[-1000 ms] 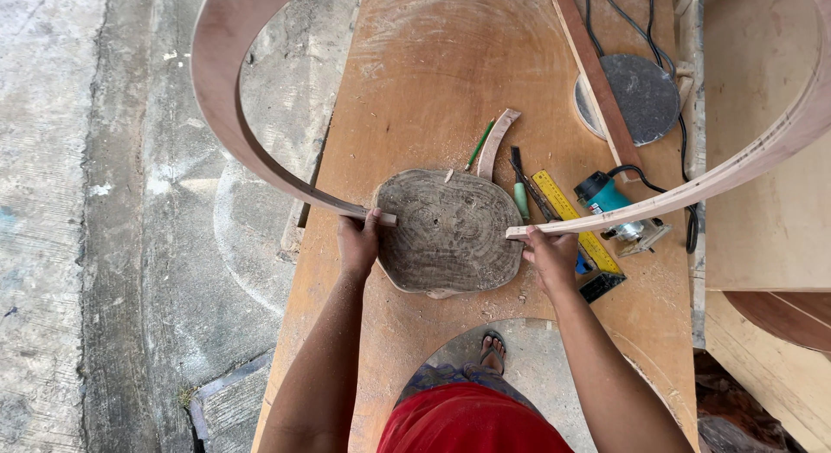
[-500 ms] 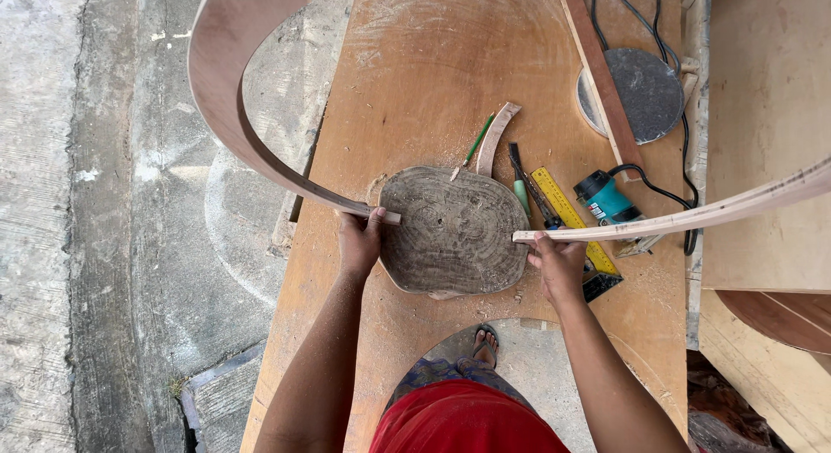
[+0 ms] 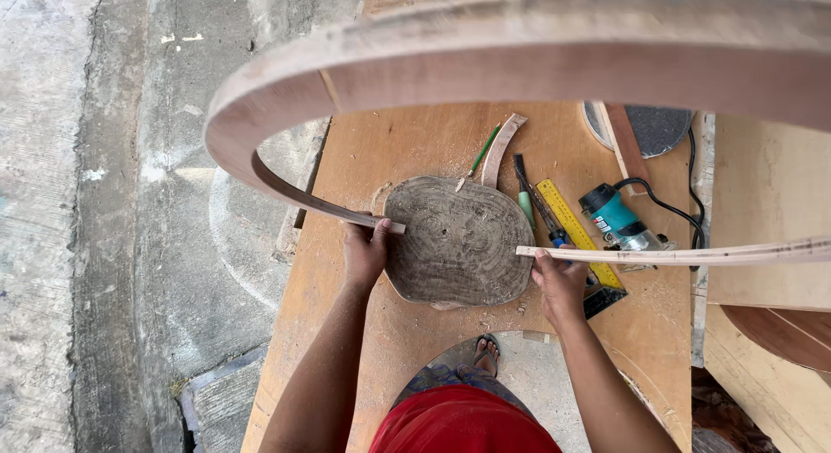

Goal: The person aligns two curved wooden pieces on a wooden block, then uses a chisel to carve notches into the block. They repeatedly test the fit of the curved pieces into the notches, adjusting the alignment by hand. The person continues to refine the notches with the chisel and recheck the fit of the curved pieces.

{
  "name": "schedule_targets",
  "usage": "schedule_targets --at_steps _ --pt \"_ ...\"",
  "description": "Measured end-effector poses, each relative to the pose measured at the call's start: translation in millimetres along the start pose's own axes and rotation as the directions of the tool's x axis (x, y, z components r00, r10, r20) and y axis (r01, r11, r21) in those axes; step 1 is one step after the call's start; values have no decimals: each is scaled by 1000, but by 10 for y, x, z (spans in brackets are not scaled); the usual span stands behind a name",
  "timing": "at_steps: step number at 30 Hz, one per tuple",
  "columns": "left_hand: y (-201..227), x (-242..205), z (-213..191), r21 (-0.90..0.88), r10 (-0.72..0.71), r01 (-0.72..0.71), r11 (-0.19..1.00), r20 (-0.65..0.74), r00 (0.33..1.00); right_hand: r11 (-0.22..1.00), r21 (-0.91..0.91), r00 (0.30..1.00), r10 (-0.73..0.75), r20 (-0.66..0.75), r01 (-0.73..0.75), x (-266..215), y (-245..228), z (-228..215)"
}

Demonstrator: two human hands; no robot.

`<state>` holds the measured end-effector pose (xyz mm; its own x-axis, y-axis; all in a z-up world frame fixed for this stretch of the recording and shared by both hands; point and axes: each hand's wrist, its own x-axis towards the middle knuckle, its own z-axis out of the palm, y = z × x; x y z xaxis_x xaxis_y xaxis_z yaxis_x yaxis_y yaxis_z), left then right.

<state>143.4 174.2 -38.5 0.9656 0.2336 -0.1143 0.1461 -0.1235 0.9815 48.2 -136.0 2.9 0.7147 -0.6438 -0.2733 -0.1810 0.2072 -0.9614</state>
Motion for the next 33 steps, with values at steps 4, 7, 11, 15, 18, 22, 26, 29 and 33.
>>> schedule_targets --at_steps 4,7,11,15,18,22,26,29,33 --pt "-84 -6 27 -19 35 -35 999 -20 999 1000 -11 1000 -5 5 6 -115 -91 22" --pt "-44 17 26 -31 -23 23 999 -8 1000 1000 -7 1000 -1 -1 1 -120 -77 82" --pt "7 -13 53 -2 -66 66 998 -29 997 893 -449 1000 14 4 -11 -83 89 -98" --pt "-45 33 125 23 -138 140 990 -75 988 328 -914 956 85 281 240 -460 -374 2" --pt "52 -20 56 -16 -98 98 995 -20 995 322 -863 919 -78 387 390 -162 -35 254" --pt "160 -49 -27 -127 -62 62 990 5 998 451 -537 683 -275 677 713 -227 -574 1365" --pt "255 -52 -125 -207 46 -63 976 -87 995 350 -230 398 -551 733 908 -376 -861 2213" --pt "161 3 -109 -140 114 -136 981 -152 982 299 -114 289 -649 703 948 -237 -405 2596" --pt "139 -1 -106 -129 95 -116 985 -159 983 298 -231 369 -588 719 926 36 362 2681"
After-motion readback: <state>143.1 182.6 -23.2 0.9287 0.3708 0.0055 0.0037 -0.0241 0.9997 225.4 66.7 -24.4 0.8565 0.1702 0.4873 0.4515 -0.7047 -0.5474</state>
